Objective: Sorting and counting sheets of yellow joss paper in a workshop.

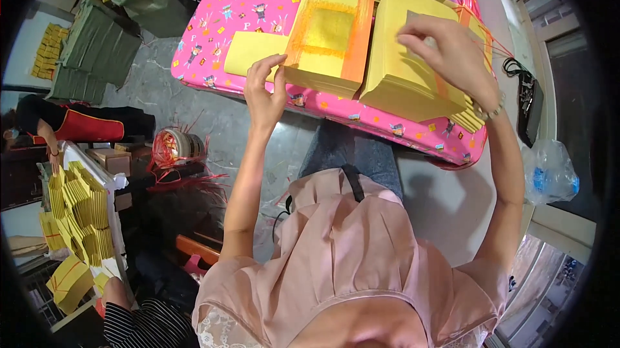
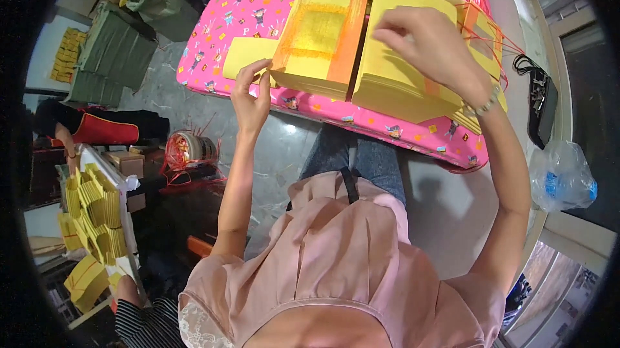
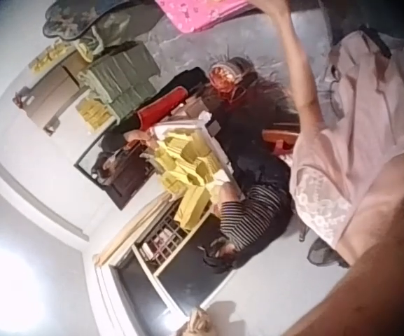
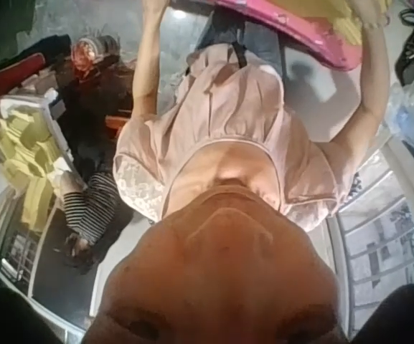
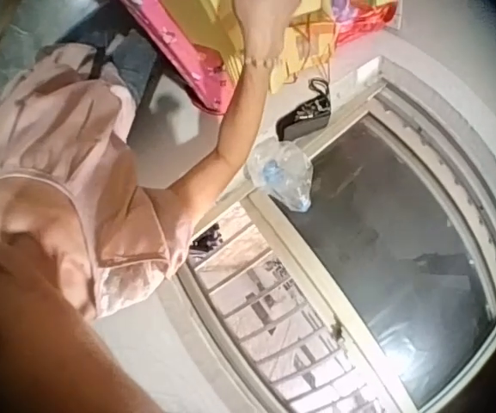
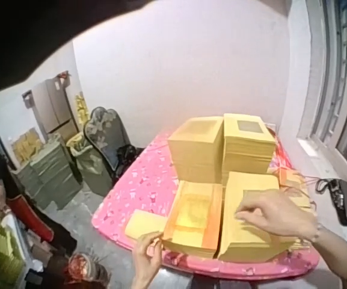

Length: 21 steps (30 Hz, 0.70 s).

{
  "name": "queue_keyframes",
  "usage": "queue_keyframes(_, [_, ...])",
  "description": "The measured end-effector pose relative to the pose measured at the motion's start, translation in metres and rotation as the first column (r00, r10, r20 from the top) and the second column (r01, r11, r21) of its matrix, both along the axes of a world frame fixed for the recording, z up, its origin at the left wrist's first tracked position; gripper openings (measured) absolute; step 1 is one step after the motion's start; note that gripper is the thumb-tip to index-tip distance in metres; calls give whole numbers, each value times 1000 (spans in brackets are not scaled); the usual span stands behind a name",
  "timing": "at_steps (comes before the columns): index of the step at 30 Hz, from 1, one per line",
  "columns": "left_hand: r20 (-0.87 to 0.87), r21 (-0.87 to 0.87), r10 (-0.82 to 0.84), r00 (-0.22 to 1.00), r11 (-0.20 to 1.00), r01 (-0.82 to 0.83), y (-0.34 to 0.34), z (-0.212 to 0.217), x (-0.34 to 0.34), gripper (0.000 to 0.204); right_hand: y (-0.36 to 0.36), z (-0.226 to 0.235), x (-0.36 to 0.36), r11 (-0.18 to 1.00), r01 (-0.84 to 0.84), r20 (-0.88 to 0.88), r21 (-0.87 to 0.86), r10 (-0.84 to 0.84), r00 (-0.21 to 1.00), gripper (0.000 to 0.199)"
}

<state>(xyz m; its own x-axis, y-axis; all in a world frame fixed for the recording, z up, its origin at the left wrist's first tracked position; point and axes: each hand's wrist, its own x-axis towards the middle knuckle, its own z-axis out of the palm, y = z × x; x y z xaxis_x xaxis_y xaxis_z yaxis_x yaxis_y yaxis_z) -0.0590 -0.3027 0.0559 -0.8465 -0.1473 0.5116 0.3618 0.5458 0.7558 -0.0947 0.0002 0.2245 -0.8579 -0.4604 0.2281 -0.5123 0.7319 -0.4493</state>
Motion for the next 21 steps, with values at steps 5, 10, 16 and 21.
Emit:
queue_keyframes(5, [-32,-8,-16,999,1000,16,-11,-3,-1,25,-53,-17,-35,916,-234,212,327,170,962,23])
queue_keyframes(10, [33,7,-72,997,997,72,-16,-2,-6,36,-78,-41,-56,756,-387,390,528,189,901,26])
queue_keyframes(16, [-34,-231,-189,981,957,176,-14,3,-20,47,-95,-65,-61,616,-484,498,621,166,851,36])
queue_keyframes(21, [68,-339,-362,930,868,363,-14,4,-37,41,-95,-80,-54,599,-491,354,633,340,871,36])
